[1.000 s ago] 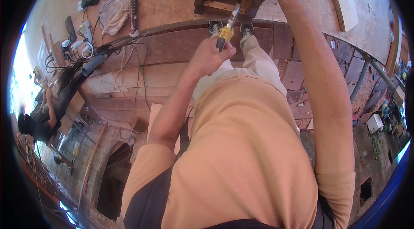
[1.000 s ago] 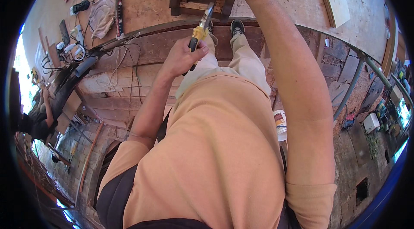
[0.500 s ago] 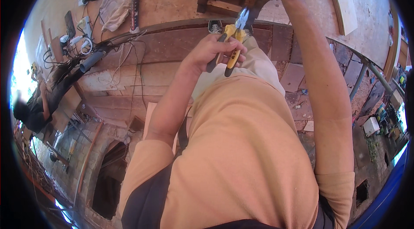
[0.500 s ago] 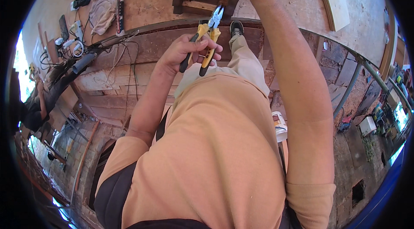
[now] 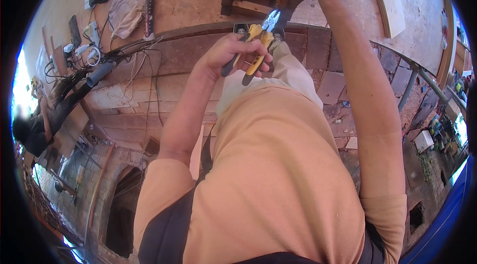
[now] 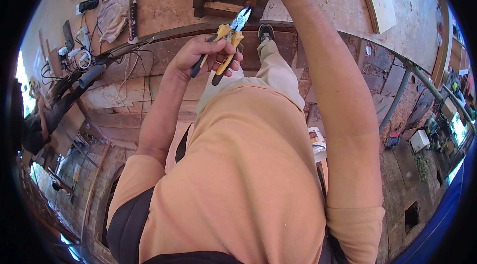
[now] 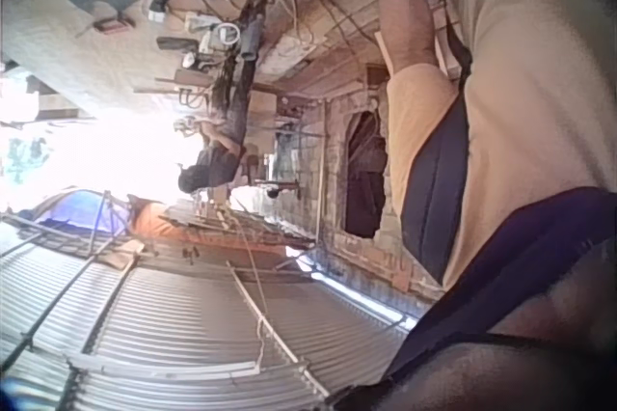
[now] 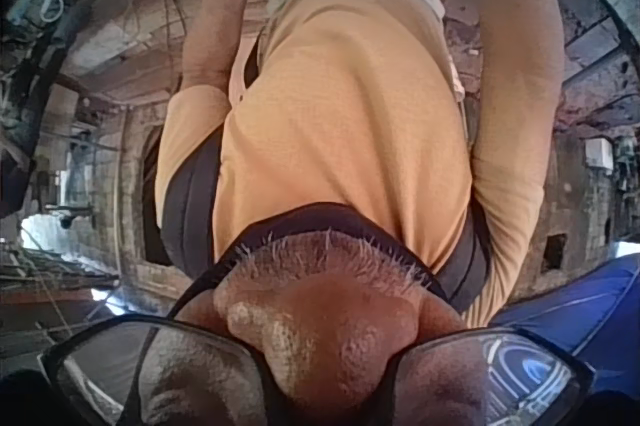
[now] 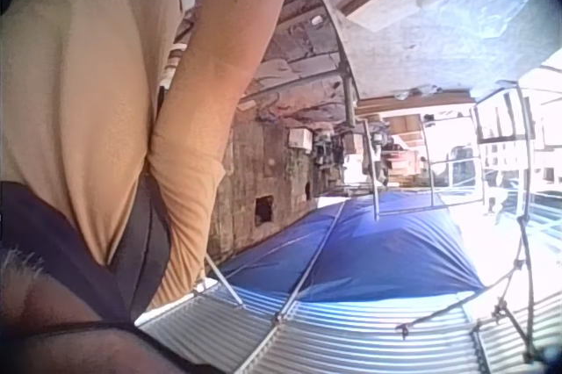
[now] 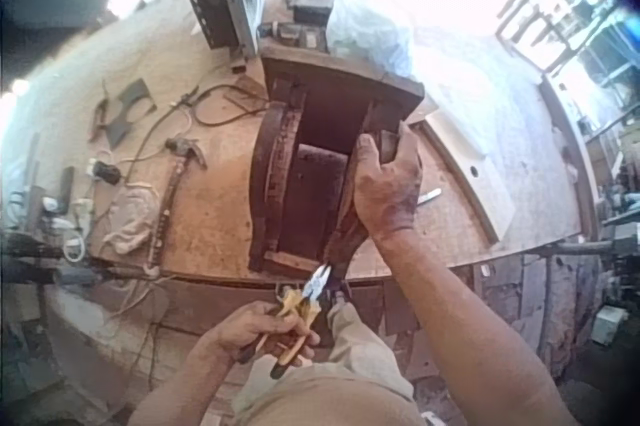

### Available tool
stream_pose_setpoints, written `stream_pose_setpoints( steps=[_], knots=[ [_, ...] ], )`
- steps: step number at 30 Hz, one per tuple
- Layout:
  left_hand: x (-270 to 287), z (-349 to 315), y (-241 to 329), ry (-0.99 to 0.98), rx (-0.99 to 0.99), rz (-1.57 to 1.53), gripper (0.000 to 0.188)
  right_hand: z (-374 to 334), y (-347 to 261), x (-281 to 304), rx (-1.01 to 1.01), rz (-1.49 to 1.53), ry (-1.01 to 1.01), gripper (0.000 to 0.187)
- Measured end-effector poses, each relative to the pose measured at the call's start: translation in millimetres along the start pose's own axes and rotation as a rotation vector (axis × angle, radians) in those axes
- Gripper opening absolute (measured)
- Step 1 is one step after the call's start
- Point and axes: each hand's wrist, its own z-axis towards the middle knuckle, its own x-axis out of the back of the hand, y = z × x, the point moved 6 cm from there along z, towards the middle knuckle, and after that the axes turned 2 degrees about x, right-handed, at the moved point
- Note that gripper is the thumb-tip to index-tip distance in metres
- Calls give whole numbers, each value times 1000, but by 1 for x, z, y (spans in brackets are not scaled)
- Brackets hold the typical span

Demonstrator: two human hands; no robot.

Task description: The person removes their glasses, picks up a pair of pliers from the workbench, and uses the pliers to pull nails from a wooden piece while holding it by hand.

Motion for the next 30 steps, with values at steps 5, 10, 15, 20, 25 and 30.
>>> stream_pose_setpoints(
  steps=[5, 10, 15, 20, 25, 30],
  knots=[
    [-5, 2, 0, -50, -40, -90, 35, 0, 0, 1, 40, -34, 2, 40],
    [-15, 8, -9, -42, -74, -229, 29, 1, 2, 2, 42, -85, 45, 39],
    [-22, 16, -20, -18, -132, -276, 27, 1, 1, 1, 38, -73, 27, 38],
    [-19, 20, -26, 112, -169, -32, 33, 1, 2, 1, 32, 7, 34, 35],
    [-16, 19, -25, 216, -201, 141, 30, 1, 3, 0, -1, -59, 23, 34],
    [-14, 14, -15, 214, -172, 194, 30, 1, 3, 0, 34, -55, 34, 36]
  ],
)
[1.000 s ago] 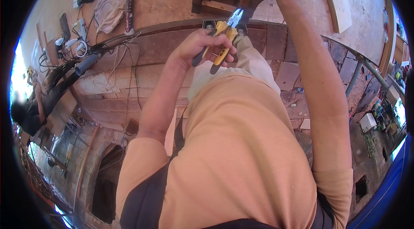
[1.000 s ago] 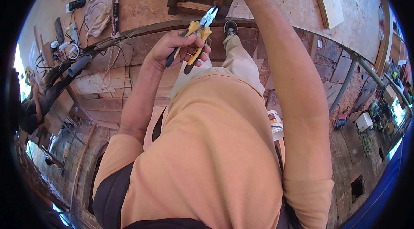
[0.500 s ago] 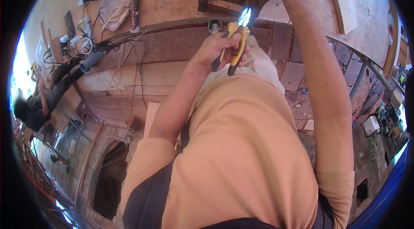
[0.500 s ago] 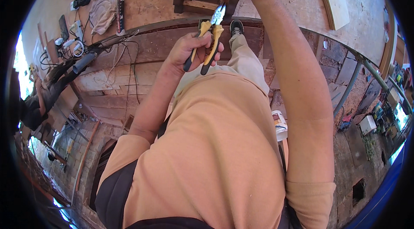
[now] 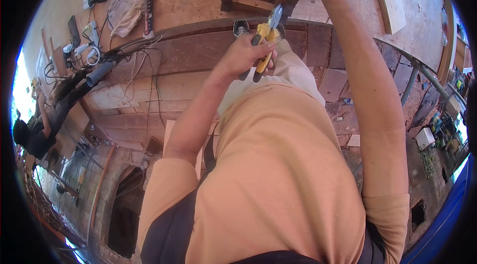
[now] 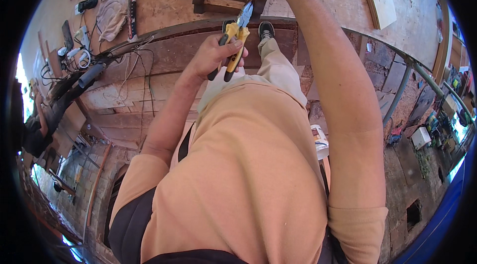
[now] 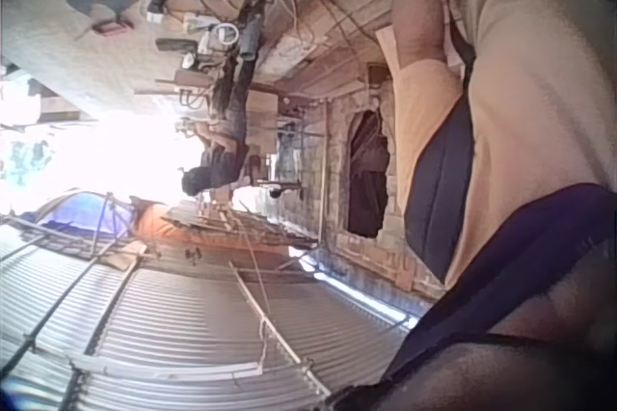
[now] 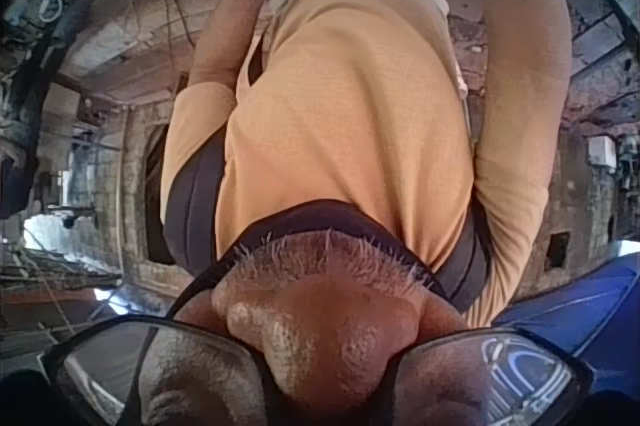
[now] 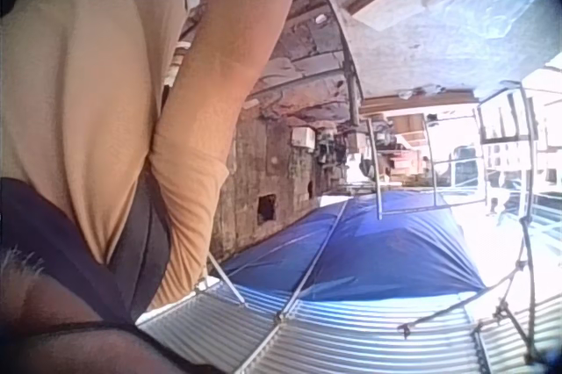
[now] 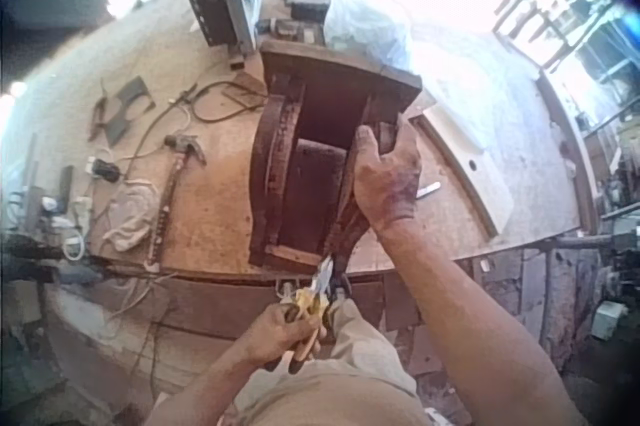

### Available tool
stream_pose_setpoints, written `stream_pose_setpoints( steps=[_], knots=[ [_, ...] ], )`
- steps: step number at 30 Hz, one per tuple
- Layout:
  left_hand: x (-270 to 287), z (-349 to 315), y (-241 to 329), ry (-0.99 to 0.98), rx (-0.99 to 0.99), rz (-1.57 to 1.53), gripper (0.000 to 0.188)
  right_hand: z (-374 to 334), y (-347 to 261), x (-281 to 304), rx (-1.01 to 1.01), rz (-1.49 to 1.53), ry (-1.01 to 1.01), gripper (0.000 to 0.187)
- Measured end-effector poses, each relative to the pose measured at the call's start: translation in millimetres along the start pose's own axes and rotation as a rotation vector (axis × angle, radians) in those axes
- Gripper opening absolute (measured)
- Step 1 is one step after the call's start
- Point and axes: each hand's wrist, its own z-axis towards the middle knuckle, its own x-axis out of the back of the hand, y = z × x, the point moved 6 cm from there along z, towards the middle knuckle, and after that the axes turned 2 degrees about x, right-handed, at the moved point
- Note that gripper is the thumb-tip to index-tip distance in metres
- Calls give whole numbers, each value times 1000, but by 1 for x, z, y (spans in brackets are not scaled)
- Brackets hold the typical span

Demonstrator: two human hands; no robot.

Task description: The person removes their glasses, picks up a pair of pliers from the workbench, and uses the pliers to pull nails from a wooden piece while holding it by hand.

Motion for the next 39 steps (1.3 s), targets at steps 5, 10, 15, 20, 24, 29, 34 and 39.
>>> stream_pose_setpoints(
  steps=[5, 10, 15, 20, 24, 29, 34, 39],
  knots=[
    [7, -2, 23, 2, 97, 296, 28, 0, 3, 1, 39, -60, 45, 37],
    [18, 1, 18, 92, 57, 586, 33, -1, 3, 0, 30, -60, 26, 40],
    [19, 5, 2, 211, 1, 681, 36, -2, 4, -2, 24, -51, 30, 44],
    [19, 13, -6, 265, -172, 824, 35, -2, 8, -1, 39, -150, 96, 47],
    [26, 22, -21, 334, -274, 876, 32, -2, 6, -2, 3, -87, 37, 48],
    [43, 9, -24, 440, -619, 1075, 28, -3, 4, -2, -21, -47, 31, 47],
    [23, -11, -10, 312, -283, 888, 29, -1, 3, 2, -29, -88, 21, 46],
    [7, -9, 1, 196, -97, 644, 29, -1, 4, 1, 25, -160, 63, 44]
  ],
)
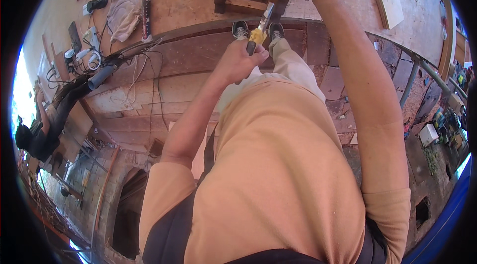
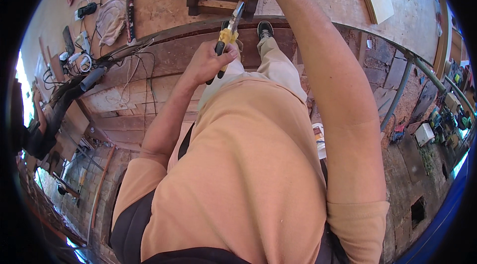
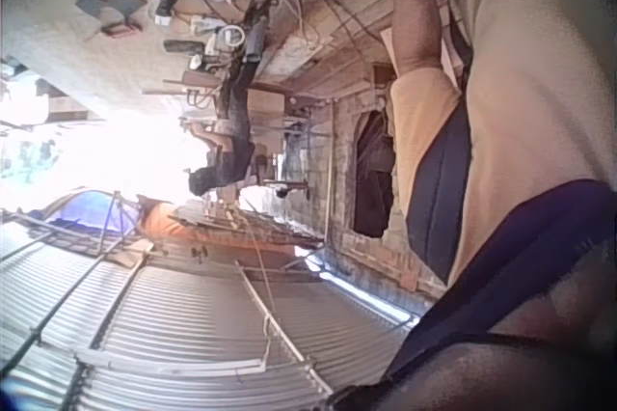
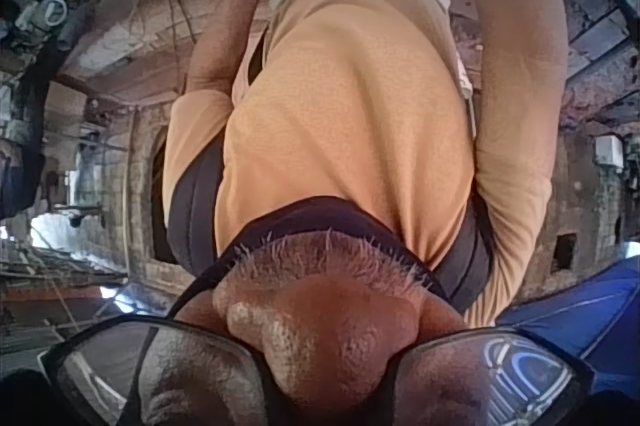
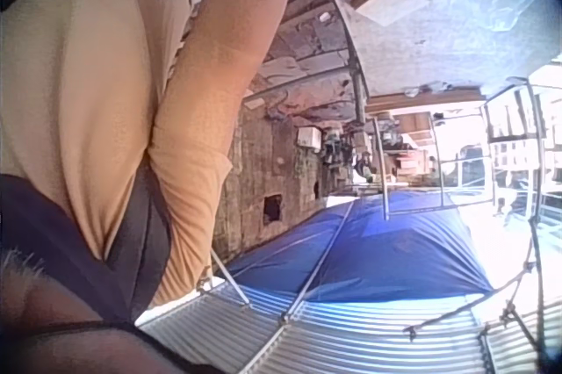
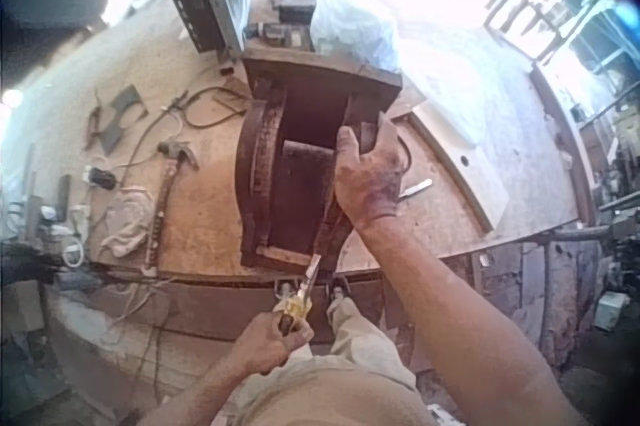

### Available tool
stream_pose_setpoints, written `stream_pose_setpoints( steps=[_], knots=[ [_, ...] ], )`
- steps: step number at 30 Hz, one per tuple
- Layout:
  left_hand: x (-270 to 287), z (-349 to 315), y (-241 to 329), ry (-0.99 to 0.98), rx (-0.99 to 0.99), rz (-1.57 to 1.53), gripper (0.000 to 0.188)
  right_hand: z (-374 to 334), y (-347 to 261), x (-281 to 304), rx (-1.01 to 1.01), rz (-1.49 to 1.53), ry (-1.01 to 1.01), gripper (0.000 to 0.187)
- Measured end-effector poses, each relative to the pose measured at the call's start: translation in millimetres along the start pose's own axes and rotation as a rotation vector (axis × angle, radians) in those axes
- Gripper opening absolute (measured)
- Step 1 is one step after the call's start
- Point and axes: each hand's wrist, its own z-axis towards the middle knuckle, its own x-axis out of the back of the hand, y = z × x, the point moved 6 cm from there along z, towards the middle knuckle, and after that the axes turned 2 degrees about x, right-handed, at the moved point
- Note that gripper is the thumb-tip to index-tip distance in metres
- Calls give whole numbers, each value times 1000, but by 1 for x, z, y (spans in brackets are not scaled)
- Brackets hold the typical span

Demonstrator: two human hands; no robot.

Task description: The person removes their glasses, picks up a pair of pliers from the workbench, and uses the pliers to pull nails from a wooden piece while holding it by hand.

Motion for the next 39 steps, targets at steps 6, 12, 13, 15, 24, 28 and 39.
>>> stream_pose_setpoints(
  steps=[6, 12, 13, 15, 24, 28, 39],
  knots=[
    [5, 1, 23, -22, 136, -53, 29, -1, 2, -3, -97, 176, -68, 46],
    [8, 0, 35, -78, 231, -56, 28, -1, 4, -5, -88, 109, -24, 52],
    [9, 1, 38, -72, 234, -52, 28, -2, 2, -4, -110, 167, -58, 54],
    [10, 2, 46, -87, 277, -138, 32, -2, 1, -5, -134, 233, -91, 55],
    [2, 2, 45, -49, 359, -126, 33, -4, 4, -6, -105, 171, -44, 57],
    [-6, 5, 26, 21, 190, 201, 32, -2, 2, -5, -123, 204, -53, 58],
    [14, 9, -4, -40, 70, 110, 27, -4, -1, -3, -80, 197, -41, 60]
  ],
)
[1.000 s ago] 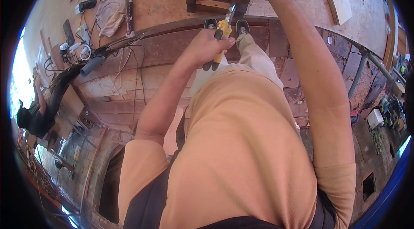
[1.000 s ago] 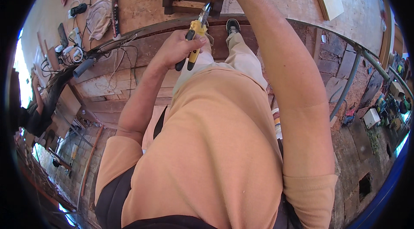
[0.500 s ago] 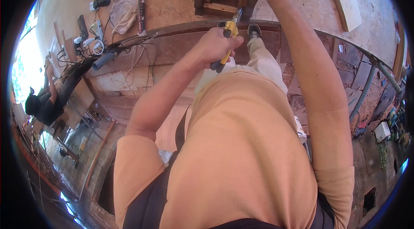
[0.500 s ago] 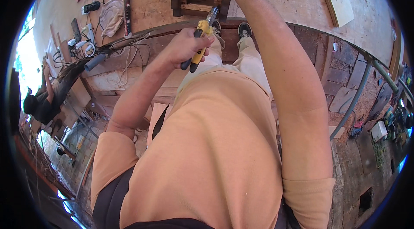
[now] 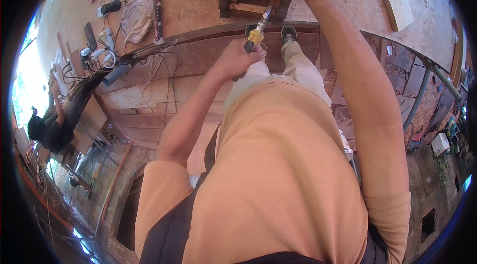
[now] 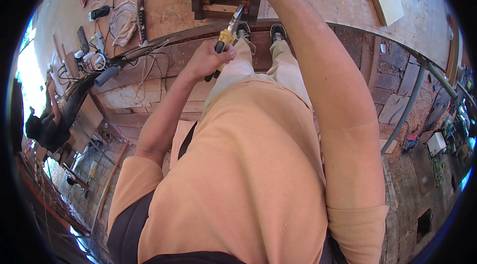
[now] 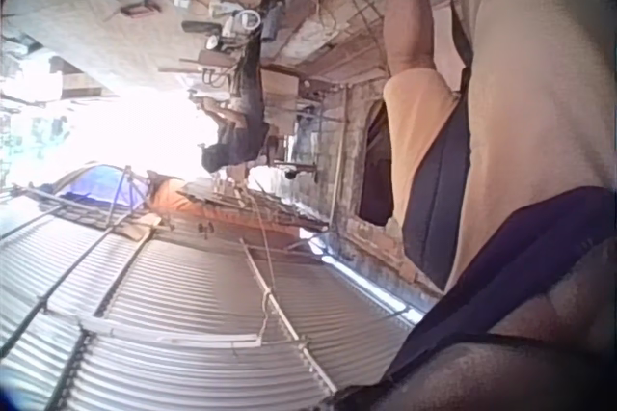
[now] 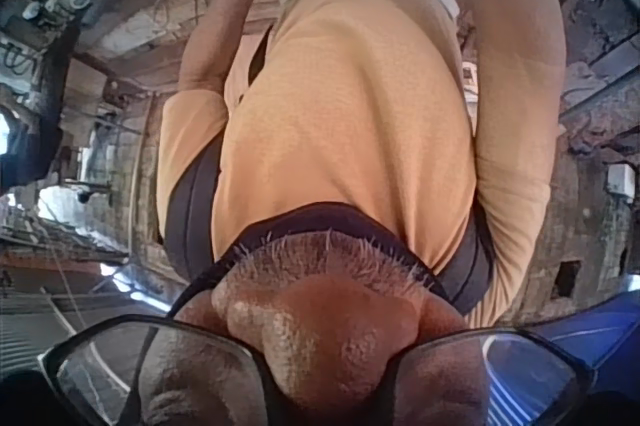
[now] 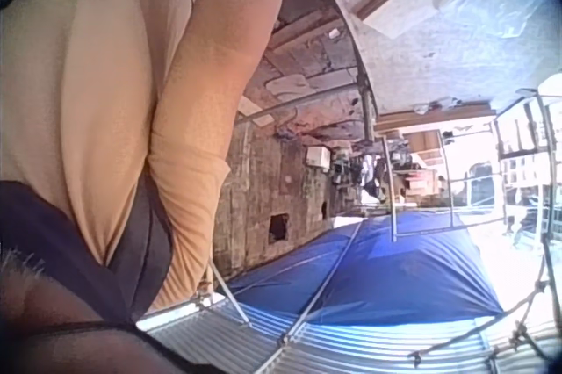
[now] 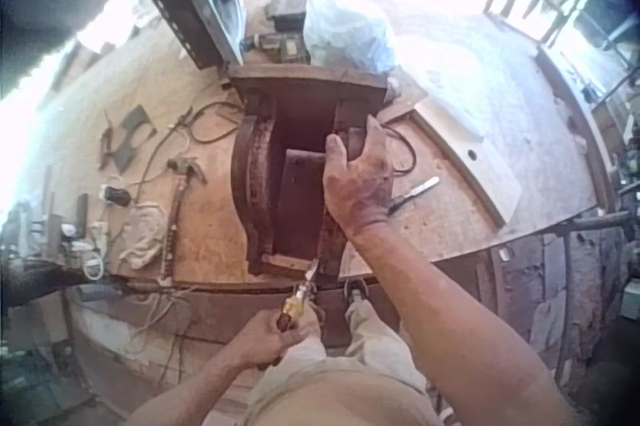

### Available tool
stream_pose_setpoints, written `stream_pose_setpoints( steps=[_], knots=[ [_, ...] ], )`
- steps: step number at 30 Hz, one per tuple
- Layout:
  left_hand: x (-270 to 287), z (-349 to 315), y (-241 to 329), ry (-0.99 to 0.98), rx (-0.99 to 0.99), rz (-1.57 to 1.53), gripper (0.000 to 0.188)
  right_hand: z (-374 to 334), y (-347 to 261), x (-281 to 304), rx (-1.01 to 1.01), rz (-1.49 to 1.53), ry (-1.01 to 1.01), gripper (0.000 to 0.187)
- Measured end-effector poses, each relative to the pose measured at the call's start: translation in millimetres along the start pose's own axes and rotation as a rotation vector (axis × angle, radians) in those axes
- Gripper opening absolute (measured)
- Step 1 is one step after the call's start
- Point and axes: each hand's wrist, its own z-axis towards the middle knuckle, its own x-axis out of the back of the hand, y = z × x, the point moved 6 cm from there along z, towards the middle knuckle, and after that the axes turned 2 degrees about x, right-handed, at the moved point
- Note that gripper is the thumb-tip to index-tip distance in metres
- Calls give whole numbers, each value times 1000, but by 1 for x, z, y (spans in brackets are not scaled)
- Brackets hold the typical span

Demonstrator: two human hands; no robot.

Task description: The person removes their glasses, picks up a pair of pliers from the workbench, and uses the pliers to pull nails from a wooden piece while holding it by hand.

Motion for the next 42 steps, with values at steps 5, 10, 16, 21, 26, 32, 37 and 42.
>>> stream_pose_setpoints(
  steps=[5, 10, 16, 21, 26, 32, 37, 42],
  knots=[
    [-5, -17, 27, -97, 139, -370, 26, 1, 1, -1, -57, -9, -36, 59],
    [-7, -14, 43, -109, 180, -370, 28, 1, 0, -2, -59, 25, -42, 59],
    [-2, -15, 55, -129, 258, -374, 27, 0, 1, 0, -4, -69, 20, 61],
    [2, -20, 54, -95, 276, -298, 26, -2, 0, -1, -63, 20, -2, 62],
    [0, -13, 52, -65, 240, -260, 27, -2, -2, 1, 2, -13, 46, 62],
    [2, -14, 59, -48, 263, -279, 24, -4, 2, -2, -54, 31, 13, 62],
    [2, -12, 62, 4, 250, -264, 24, -3, 2, -3, -44, 28, 25, 62],
    [0, -16, 84, 28, 308, -144, 27, -5, 5, -6, -37, 5, 22, 62]
  ],
)
